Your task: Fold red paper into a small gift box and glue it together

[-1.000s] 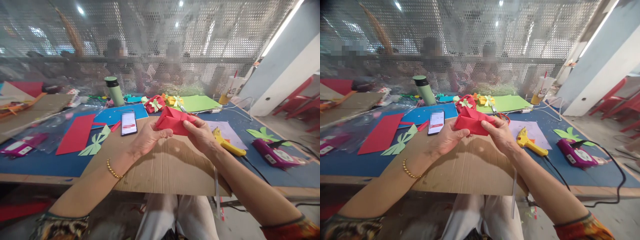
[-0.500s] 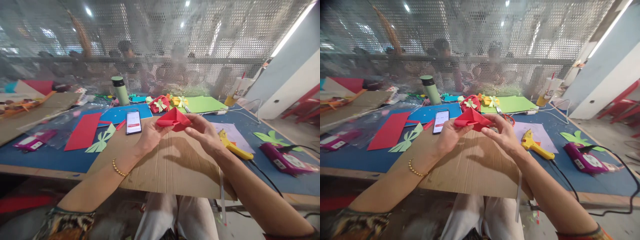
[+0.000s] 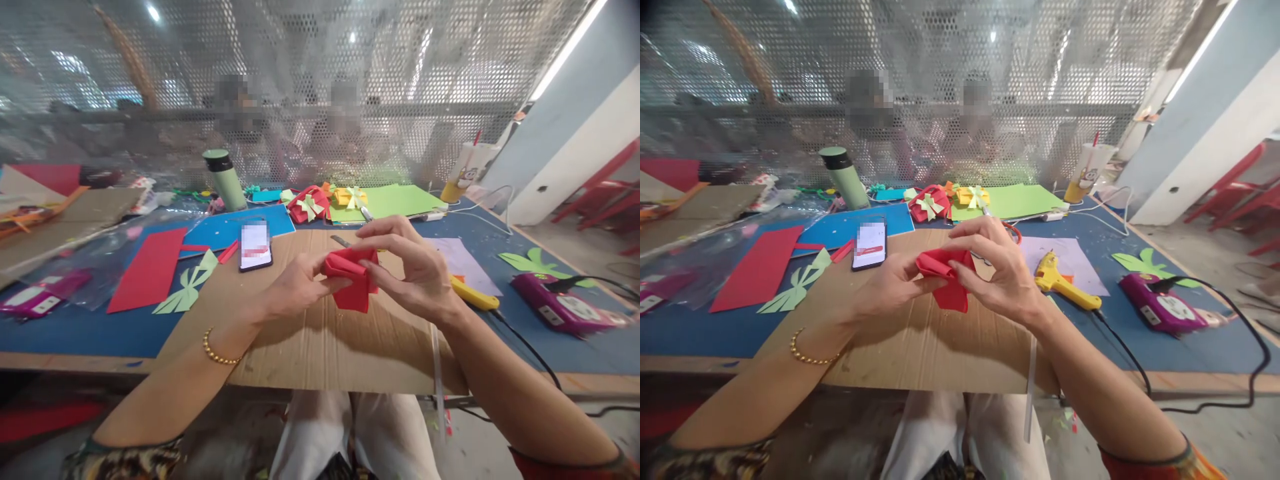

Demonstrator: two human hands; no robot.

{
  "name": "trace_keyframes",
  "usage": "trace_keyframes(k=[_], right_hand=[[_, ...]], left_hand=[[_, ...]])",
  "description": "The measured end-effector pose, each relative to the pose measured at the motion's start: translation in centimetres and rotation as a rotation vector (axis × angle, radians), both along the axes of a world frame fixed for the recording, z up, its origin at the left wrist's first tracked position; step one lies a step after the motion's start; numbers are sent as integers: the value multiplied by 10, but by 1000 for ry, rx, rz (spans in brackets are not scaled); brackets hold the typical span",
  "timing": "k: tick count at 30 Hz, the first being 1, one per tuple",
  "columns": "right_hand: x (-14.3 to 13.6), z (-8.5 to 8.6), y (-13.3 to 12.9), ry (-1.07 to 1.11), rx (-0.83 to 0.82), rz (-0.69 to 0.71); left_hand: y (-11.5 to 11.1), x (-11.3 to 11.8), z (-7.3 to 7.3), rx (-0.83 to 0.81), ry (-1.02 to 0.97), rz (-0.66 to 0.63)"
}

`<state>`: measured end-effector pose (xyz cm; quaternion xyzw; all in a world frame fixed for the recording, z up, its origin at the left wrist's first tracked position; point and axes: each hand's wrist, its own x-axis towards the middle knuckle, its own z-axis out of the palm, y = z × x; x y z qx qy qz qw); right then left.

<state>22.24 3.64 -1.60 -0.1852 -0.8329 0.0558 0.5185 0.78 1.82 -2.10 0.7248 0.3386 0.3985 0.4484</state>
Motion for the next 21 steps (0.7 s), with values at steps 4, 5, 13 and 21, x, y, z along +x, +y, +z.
trace_keyframes(k=[4, 5, 13, 21], right_hand=[[3, 1, -1, 4, -91, 44], [4, 1, -1, 5, -102, 58], [5, 4, 0, -17, -125, 117], [4, 1, 2, -102, -51, 79]], left_hand=[[0, -2, 1, -45, -4, -24], [0, -3, 0, -56, -5, -29], [4, -6, 5, -172, -1, -169], [3, -6, 9, -201, 73, -242]])
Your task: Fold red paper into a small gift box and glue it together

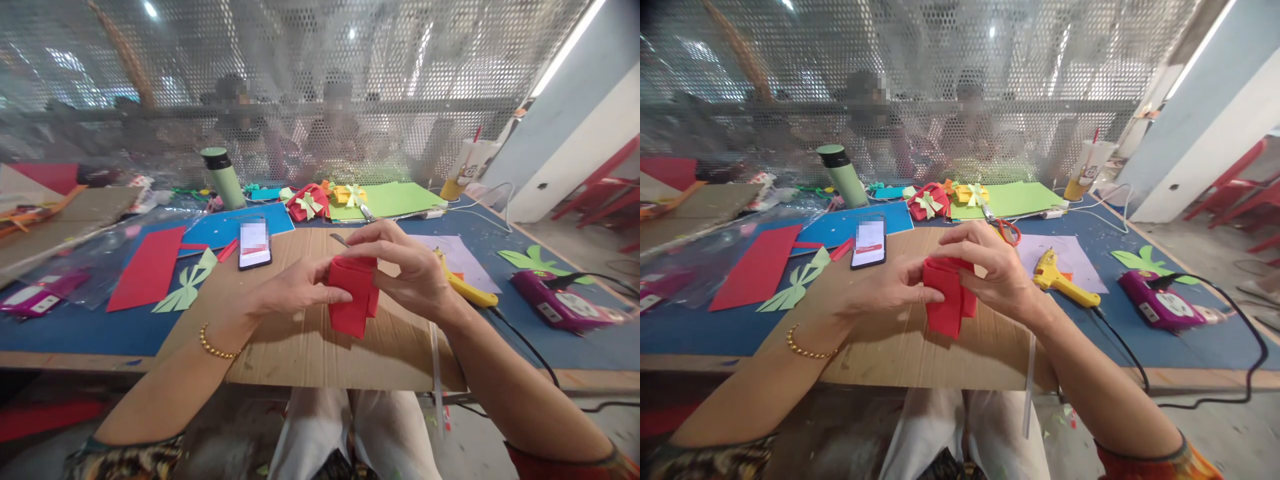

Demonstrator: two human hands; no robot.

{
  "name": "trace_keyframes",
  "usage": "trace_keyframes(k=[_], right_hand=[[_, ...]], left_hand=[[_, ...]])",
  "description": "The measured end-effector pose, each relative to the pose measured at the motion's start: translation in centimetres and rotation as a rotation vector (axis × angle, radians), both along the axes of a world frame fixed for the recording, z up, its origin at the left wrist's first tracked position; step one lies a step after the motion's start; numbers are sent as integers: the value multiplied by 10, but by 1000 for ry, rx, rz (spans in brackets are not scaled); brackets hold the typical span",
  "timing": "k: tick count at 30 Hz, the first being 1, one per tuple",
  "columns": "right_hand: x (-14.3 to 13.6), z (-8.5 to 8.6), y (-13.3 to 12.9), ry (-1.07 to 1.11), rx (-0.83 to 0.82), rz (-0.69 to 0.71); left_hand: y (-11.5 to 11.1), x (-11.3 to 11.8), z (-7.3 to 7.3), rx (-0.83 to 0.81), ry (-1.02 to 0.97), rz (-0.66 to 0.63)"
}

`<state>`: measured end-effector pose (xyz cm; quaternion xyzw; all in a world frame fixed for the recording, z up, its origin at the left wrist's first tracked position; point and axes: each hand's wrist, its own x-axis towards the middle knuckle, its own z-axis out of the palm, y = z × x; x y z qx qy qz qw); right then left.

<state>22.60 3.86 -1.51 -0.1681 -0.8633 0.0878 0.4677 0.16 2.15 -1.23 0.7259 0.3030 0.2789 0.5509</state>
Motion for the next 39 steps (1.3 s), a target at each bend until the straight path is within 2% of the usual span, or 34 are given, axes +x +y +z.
trace_keyframes(k=[10, 22, 28, 39], right_hand=[[-10, -14, 4, -37, 210, -67], [-11, -15, 0, -50, 256, -90], [-12, -19, 2, -32, 224, -99], [-14, -18, 0, -26, 263, -107]], left_hand=[[-4, 4, -4, -36, 81, -43], [-7, 6, 2, -52, 92, -17], [-9, 8, 3, -12, 129, -6], [-7, 8, 1, -23, 130, -53]])
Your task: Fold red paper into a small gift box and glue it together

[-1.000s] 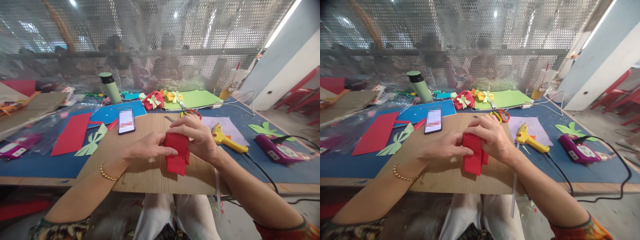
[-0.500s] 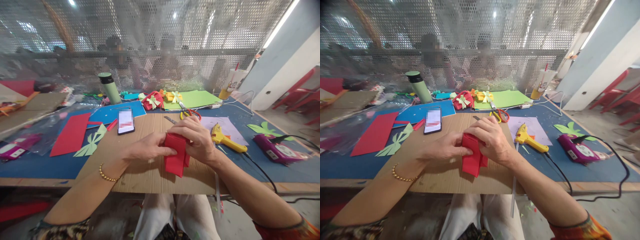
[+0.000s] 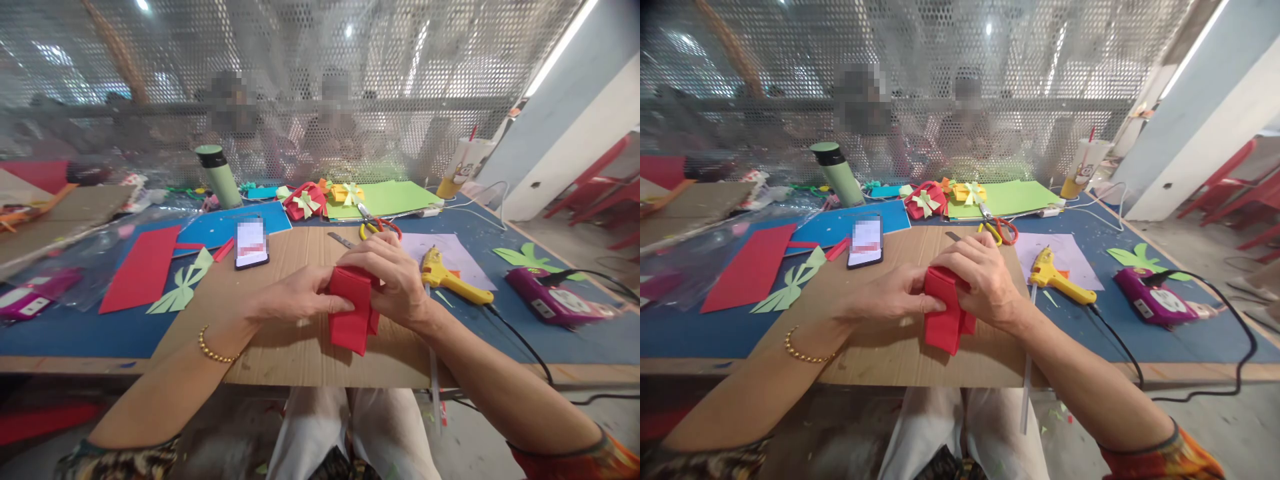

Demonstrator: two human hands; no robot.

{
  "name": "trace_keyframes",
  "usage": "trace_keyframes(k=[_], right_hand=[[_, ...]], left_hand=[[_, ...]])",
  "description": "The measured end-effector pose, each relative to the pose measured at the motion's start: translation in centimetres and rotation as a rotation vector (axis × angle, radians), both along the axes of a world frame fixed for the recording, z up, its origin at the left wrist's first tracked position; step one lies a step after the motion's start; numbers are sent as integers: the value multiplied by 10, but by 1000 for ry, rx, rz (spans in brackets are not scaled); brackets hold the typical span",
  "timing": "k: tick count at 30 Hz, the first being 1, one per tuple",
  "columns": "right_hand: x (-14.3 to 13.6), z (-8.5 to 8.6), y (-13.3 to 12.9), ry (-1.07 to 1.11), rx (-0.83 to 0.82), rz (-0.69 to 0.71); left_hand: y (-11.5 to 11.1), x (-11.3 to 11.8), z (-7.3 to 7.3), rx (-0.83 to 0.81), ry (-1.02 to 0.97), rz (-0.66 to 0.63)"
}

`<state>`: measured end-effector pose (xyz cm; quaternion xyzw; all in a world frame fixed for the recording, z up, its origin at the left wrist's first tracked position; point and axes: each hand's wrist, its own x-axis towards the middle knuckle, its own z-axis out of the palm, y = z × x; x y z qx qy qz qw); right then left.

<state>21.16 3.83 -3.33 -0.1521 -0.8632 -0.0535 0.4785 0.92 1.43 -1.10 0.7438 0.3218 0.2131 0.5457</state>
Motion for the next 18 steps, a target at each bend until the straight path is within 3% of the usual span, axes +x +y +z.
trace_keyframes(k=[4, 13, 18], right_hand=[[0, -3, 1, 0, -36, -46], [-2, 0, 0, -1, 40, 4], [5, 4, -1, -120, -83, -17]], left_hand=[[-1, 0, 0, 34, 8, 1], [-1, -1, 1, 32, 21, -8], [4, -5, 0, 62, 65, 7]])
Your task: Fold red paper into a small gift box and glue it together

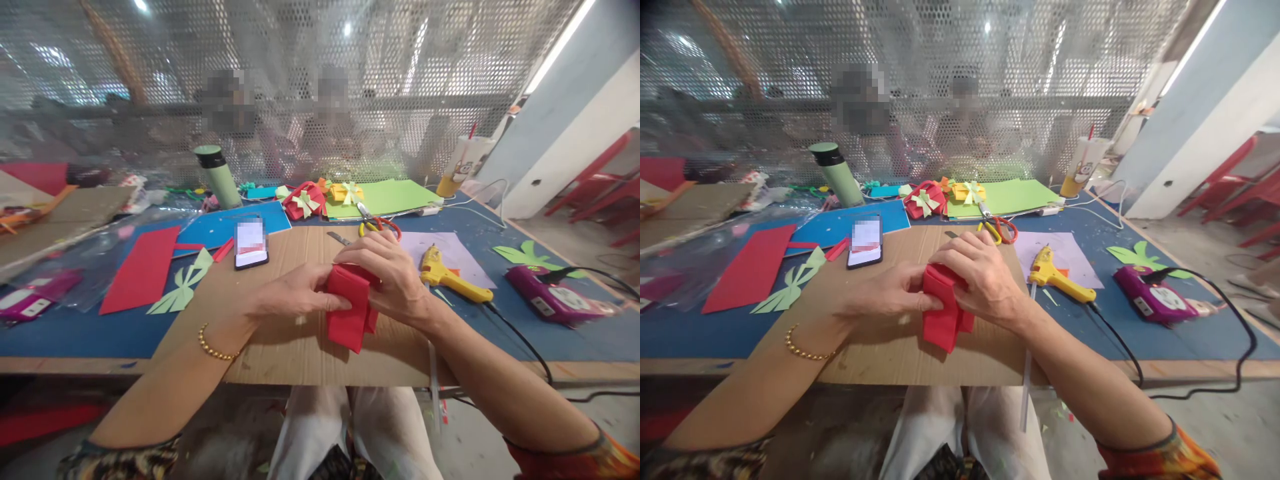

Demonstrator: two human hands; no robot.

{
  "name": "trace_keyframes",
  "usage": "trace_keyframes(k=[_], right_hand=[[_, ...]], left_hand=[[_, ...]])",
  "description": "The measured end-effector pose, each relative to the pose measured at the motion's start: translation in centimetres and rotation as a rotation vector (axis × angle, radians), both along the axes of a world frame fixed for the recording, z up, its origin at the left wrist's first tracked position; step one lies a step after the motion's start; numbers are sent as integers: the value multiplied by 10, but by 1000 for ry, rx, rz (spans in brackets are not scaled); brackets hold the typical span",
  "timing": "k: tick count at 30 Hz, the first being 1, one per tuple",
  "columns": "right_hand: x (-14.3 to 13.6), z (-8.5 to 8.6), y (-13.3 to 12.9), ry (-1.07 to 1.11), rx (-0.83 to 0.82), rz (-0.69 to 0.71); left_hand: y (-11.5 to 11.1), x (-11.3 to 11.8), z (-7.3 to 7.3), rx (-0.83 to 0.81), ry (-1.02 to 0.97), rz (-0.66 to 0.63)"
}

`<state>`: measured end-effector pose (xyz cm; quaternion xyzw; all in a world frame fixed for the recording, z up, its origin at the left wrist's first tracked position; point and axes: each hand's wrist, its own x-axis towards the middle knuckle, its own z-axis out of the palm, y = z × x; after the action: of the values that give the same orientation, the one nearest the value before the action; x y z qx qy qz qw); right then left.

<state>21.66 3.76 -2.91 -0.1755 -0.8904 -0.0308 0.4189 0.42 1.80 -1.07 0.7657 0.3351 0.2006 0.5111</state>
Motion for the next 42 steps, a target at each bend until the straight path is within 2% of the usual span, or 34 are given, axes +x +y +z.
trace_keyframes(k=[4, 8, 11, 14, 17, 20, 22, 24, 26, 35, 38, 42], right_hand=[[6, 5, 1, -30, -236, 61], [13, 13, 4, -89, -449, 131], [17, 20, 4, -92, -549, 181], [18, 24, 2, -2, -614, 185], [15, 22, 2, 223, -578, 96], [9, 17, 2, 425, -391, -83], [6, 14, 1, 468, -253, -147], [3, 12, -1, 437, -168, -126], [0, 10, -2, 362, -167, -69], [-5, -5, 3, 246, -427, 12], [-3, -4, 3, 232, -403, -15], [-2, -2, 2, 136, -266, -58]], left_hand=[[4, -4, -2, 39, -34, -8], [7, -6, -3, 2, -85, -14], [9, -9, -4, 4, -159, -1], [12, -12, -4, 5, -262, 71], [14, -11, -5, -11, -409, 197], [20, -9, -9, -68, -610, 345], [26, -8, -12, -126, -720, 437], [32, -9, -15, -167, -789, 512], [36, -10, -17, -190, -821, 565], [33, -7, -18, -275, -762, 599], [32, -5, -20, -272, -745, 601], [33, -3, -24, -268, -723, 593]])
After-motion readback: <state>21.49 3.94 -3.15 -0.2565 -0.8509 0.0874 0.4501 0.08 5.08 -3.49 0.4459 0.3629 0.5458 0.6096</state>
